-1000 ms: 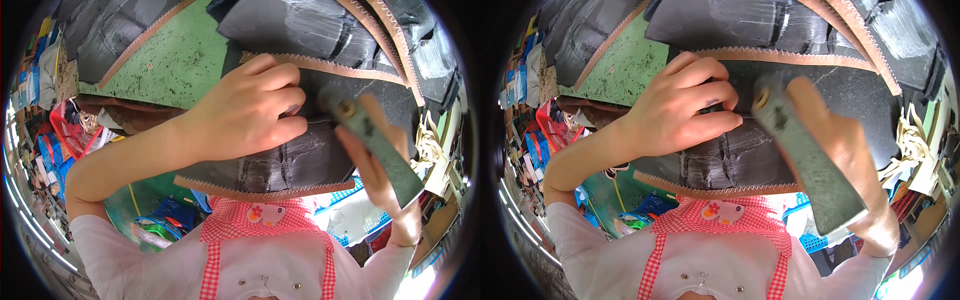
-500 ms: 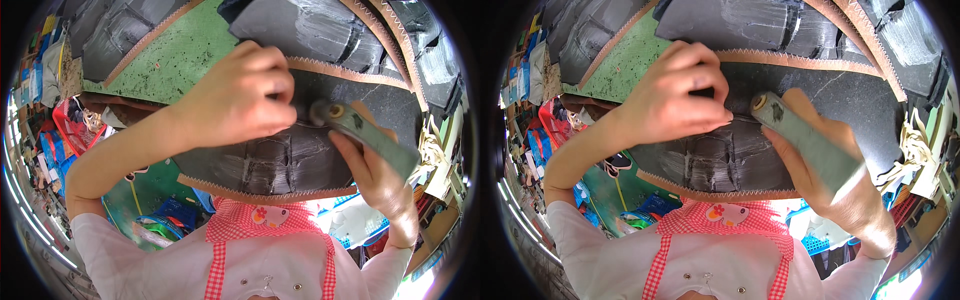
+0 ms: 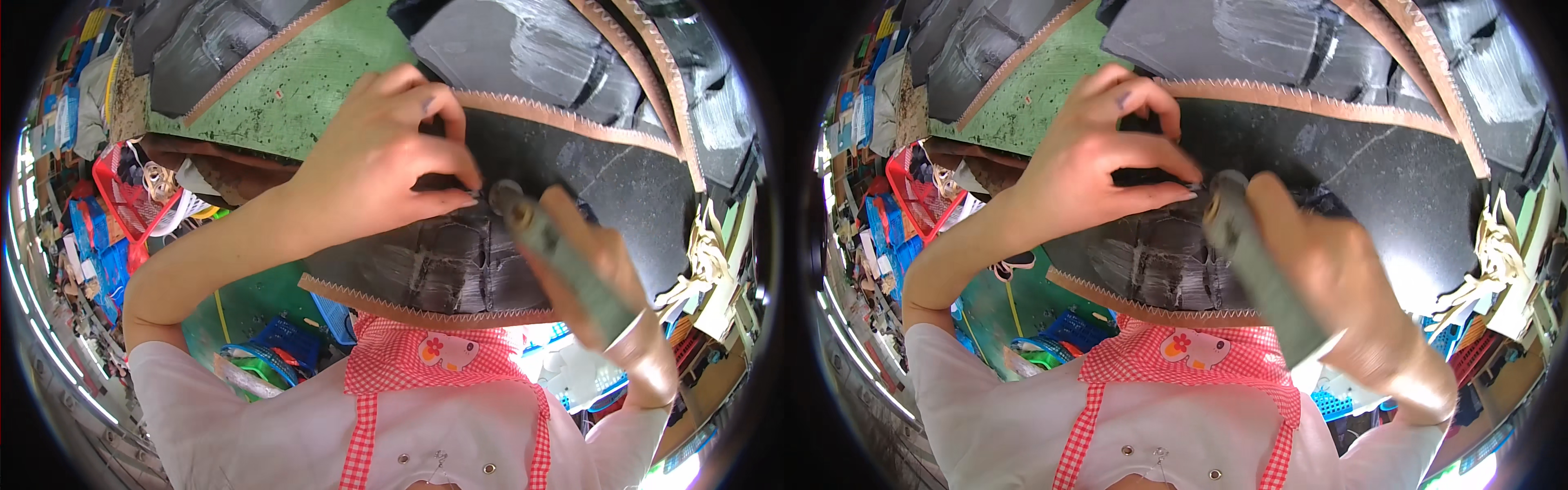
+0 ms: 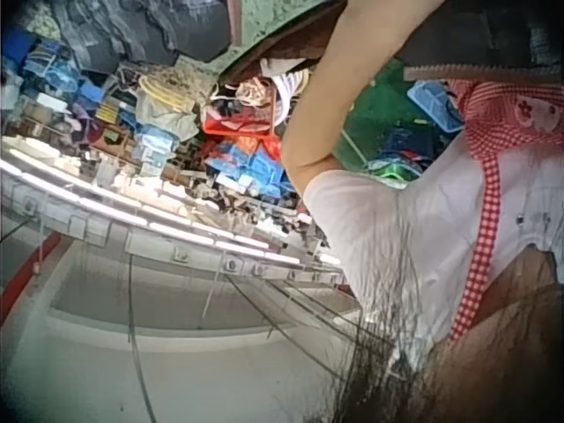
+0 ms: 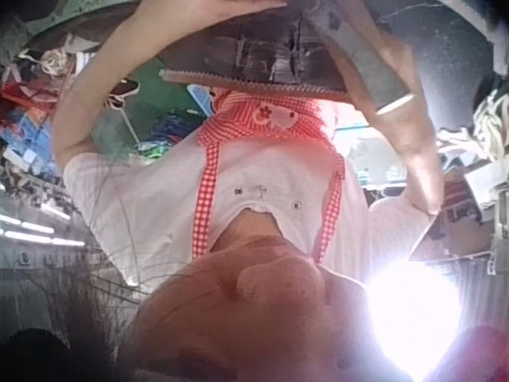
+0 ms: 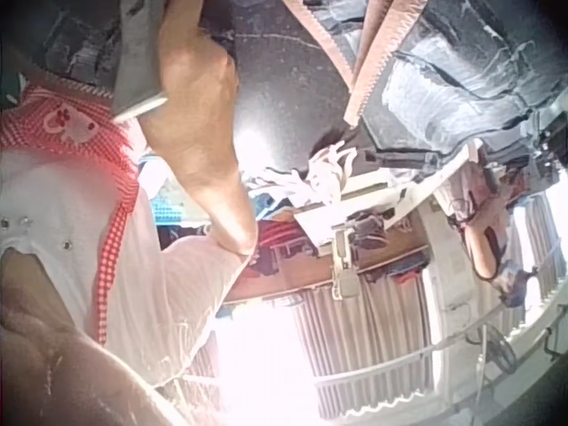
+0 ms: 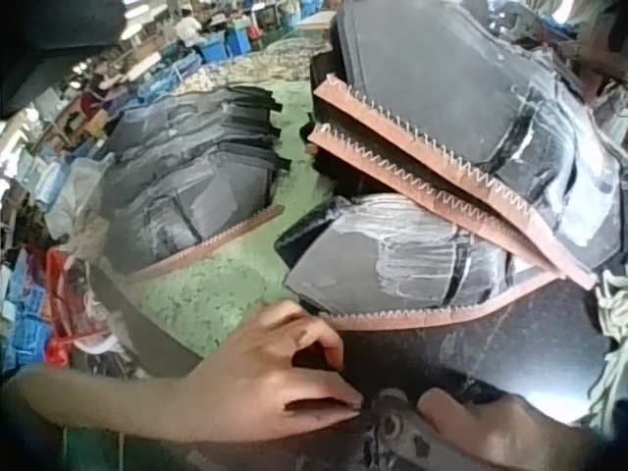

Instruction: The worker assembles shoe upper components by hammering seams and attaching linings.

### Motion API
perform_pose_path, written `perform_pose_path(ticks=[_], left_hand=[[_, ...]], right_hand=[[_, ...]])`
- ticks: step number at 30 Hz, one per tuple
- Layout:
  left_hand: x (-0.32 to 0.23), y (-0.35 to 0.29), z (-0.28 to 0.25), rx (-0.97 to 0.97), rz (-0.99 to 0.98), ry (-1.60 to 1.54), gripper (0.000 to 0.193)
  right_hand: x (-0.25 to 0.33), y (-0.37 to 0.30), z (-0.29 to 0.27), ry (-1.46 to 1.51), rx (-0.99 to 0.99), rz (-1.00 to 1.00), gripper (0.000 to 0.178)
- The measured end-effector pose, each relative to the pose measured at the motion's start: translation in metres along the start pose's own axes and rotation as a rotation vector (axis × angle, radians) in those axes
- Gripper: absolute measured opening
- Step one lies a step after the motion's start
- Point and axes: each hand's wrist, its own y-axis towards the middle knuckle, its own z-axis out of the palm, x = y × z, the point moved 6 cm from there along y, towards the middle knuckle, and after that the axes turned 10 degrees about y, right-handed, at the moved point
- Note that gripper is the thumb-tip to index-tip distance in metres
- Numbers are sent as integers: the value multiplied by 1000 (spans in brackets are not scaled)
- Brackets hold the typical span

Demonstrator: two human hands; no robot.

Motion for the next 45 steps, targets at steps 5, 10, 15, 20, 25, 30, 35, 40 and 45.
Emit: perform_pose_path(ticks=[5,10,15,20,25,30,35,40,45], left_hand=[[-23,-15,7,-23,202,201,22],[-2,-13,-6,12,35,103,21],[-3,-22,3,17,-11,-47,20],[-20,-22,4,-12,99,81,22],[-18,-22,3,-61,194,133,23],[7,-28,-7,-7,-38,-20,21],[-4,-31,-5,13,87,45,20],[9,-35,-12,18,-3,-32,19],[-1,-35,-8,32,77,35,19]], right_hand=[[15,8,-17,83,-37,-202,22],[19,10,-6,62,87,-224,25],[28,11,-29,-78,-165,-230,27],[11,11,1,56,46,-165,16],[27,13,-11,135,-80,-49,16],[32,21,-3,-24,101,-249,21],[35,17,4,-63,35,-167,26],[42,24,-6,39,2,-303,25],[37,22,16,23,148,-51,15]])
